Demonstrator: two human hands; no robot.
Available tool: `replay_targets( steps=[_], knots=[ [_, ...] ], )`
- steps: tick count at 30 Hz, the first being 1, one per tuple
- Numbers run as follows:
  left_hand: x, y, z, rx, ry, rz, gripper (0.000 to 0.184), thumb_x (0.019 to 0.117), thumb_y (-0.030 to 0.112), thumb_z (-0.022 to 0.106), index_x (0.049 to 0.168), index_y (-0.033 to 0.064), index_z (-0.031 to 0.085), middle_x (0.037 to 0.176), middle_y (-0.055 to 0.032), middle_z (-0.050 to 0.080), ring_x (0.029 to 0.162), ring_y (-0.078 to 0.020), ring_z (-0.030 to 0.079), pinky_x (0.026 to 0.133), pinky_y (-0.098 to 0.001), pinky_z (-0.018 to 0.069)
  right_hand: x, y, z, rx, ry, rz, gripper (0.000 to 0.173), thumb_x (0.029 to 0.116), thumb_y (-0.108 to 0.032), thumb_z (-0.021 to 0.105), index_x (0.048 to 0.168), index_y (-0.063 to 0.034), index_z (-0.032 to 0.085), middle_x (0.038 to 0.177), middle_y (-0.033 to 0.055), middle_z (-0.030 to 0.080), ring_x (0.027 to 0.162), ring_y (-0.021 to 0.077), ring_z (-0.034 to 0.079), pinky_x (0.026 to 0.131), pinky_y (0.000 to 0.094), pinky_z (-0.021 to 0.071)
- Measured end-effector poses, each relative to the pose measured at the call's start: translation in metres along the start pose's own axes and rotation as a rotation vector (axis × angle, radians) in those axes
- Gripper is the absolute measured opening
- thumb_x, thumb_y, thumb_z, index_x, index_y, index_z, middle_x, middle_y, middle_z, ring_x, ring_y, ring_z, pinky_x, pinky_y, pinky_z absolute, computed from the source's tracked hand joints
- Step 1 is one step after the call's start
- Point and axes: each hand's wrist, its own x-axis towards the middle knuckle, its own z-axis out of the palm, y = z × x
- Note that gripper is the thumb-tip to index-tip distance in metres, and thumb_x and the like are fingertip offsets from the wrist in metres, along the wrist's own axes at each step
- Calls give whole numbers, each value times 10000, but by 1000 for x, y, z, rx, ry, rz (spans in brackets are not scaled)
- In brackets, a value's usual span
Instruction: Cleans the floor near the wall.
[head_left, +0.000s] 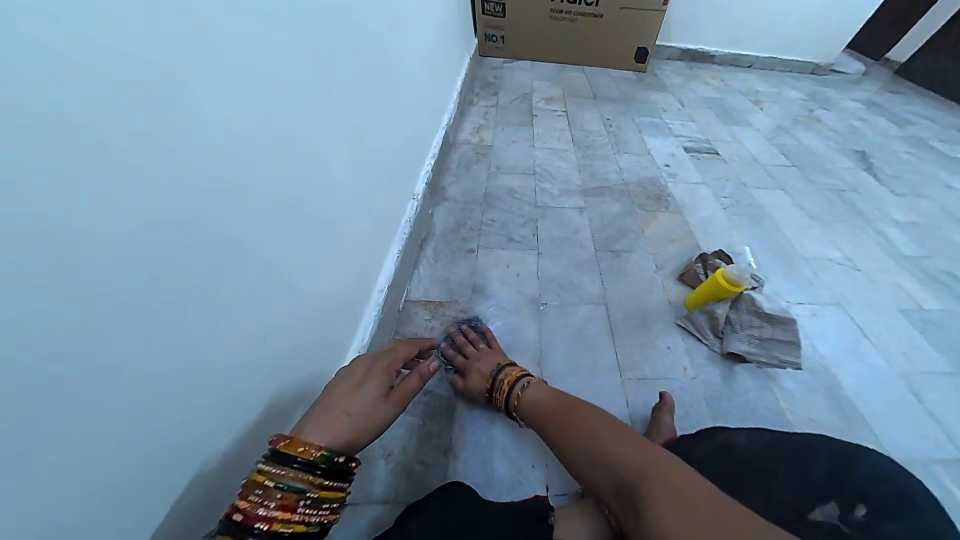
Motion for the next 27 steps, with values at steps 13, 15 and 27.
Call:
replay_targets(
  steps=[13,15,27],
  knots=[
    [-42,3,-37,-9,-55,183,461,1068,382,523,1394,79,640,1330,-184,678,1153,-345,691,962,-546,553,-94,199,-191,36,46,889,587,1136,-308,319,1644,-35,211,1730,200,117,1606,375,113,1281,577,115],
    [-46,3,-47,-21,-59,154,457,1064,347,541,1398,48,632,1338,-202,669,1165,-352,683,976,-540,545,-98,197,-203,108,90,979,575,1134,-274,301,1636,-7,218,1730,206,99,1607,387,87,1278,590,97],
    [-36,-20,-20,5,109,236,498,1039,543,471,1336,213,698,1258,0,731,1129,-157,707,918,-405,599,119,39,-146,-78,-130,314,577,1122,-242,414,1640,-48,251,1734,170,131,1603,396,99,1265,627,91]
  ],
)
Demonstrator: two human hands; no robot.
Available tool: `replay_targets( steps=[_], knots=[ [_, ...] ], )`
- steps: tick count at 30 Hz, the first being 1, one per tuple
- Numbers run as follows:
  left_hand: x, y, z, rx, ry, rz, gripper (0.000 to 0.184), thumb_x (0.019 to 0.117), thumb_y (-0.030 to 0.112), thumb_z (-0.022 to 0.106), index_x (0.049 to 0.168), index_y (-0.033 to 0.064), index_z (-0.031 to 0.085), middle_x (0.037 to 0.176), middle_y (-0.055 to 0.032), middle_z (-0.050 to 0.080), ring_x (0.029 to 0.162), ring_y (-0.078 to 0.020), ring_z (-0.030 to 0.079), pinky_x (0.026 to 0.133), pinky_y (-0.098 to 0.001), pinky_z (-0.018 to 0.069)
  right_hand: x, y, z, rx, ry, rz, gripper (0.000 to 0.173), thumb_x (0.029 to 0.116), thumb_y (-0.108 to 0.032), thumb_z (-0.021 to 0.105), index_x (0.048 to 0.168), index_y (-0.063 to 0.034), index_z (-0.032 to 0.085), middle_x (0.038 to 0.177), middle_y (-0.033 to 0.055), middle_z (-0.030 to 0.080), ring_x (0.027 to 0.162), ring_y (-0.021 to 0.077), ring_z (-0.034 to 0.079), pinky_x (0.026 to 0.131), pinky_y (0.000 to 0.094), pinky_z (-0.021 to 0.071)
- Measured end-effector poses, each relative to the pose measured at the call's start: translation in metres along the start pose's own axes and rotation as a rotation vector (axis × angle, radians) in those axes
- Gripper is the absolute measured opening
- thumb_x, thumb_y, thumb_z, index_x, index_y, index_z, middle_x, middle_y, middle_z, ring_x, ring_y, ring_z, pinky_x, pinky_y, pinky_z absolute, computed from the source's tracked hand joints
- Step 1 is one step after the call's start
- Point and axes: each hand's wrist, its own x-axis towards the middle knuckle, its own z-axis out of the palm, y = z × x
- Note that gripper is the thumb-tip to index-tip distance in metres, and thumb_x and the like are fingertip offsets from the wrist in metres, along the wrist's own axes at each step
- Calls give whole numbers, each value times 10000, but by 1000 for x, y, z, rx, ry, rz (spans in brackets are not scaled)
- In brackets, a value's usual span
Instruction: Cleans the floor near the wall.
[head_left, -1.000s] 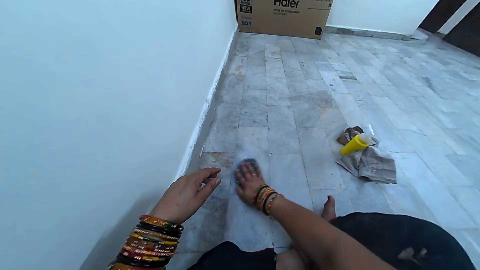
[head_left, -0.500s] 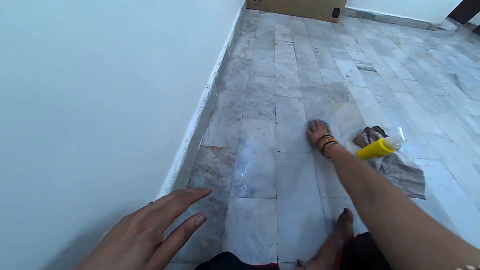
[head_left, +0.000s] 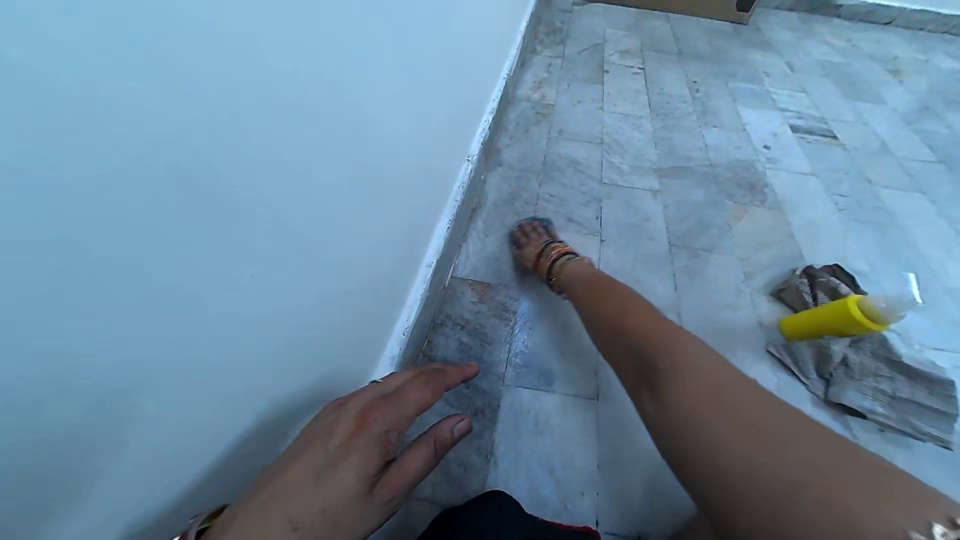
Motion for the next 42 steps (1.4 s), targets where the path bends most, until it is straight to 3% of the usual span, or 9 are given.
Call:
replay_targets(
  steps=[3,7,13,17,23,28,32,37,42],
  knots=[
    [3,-3,4,-1,2,-20,522,1031,583,450,1328,235,700,1226,44,737,1110,-117,708,916,-387,604,14,-38,62,-17,86,-291,581,1083,-275,495,1619,-97,354,1717,144,234,1593,390,154,1242,686,101],
    [8,-4,3,-8,-15,-72,561,1011,628,440,1329,243,695,1212,56,736,1094,-94,707,922,-354,600,-37,-79,126,-19,58,-439,611,1067,-256,532,1630,-124,336,1732,84,211,1608,356,113,1260,661,45],
    [0,-1,-2,-28,-11,-122,563,1000,611,468,1344,222,685,1223,47,733,1096,-81,704,948,-329,590,-138,-65,191,44,-20,-833,466,1057,-143,502,1521,-93,514,1651,91,403,1578,304,260,1286,560,119],
    [-3,1,-2,-21,24,-109,550,996,637,462,1326,263,695,1228,96,730,1097,-48,702,941,-306,598,-146,-48,210,72,75,-1053,415,1022,-173,577,1428,-96,621,1571,131,504,1519,327,384,1273,535,227],
    [0,-5,2,-39,-13,-93,544,1008,635,457,1336,269,690,1214,93,733,1097,-56,697,925,-326,595,-31,-30,134,48,222,-638,412,1057,-226,544,1452,-124,600,1570,142,495,1508,304,395,1259,529,261],
    [6,-14,7,-70,-74,-158,563,1007,633,459,1346,245,684,1240,64,727,1119,-71,699,957,-329,593,28,18,69,10,227,-237,525,1091,-306,473,1595,-166,421,1702,102,293,1581,324,244,1260,589,200],
    [14,-12,5,-78,-153,-235,535,1000,578,493,1362,226,669,1267,37,718,1143,-111,695,989,-369,578,0,27,69,46,217,-79,538,1112,-313,404,1610,-110,376,1700,157,273,1565,376,266,1224,600,277],
    [42,0,13,-79,-409,-399,463,1076,391,528,1461,138,574,1392,-96,647,1232,-240,657,1089,-467,498,-78,-31,109,167,127,-85,581,1043,-186,524,1600,-91,387,1673,208,307,1538,430,295,1195,625,316],
    [55,0,50,116,-618,-479,476,1115,286,440,1537,67,467,1535,-184,513,1421,-335,500,1203,-519,347,-116,-52,100,469,-76,-55,656,1006,-88,600,1606,-51,337,1532,258,494,1399,440,499,1145,603,402]
  ],
)
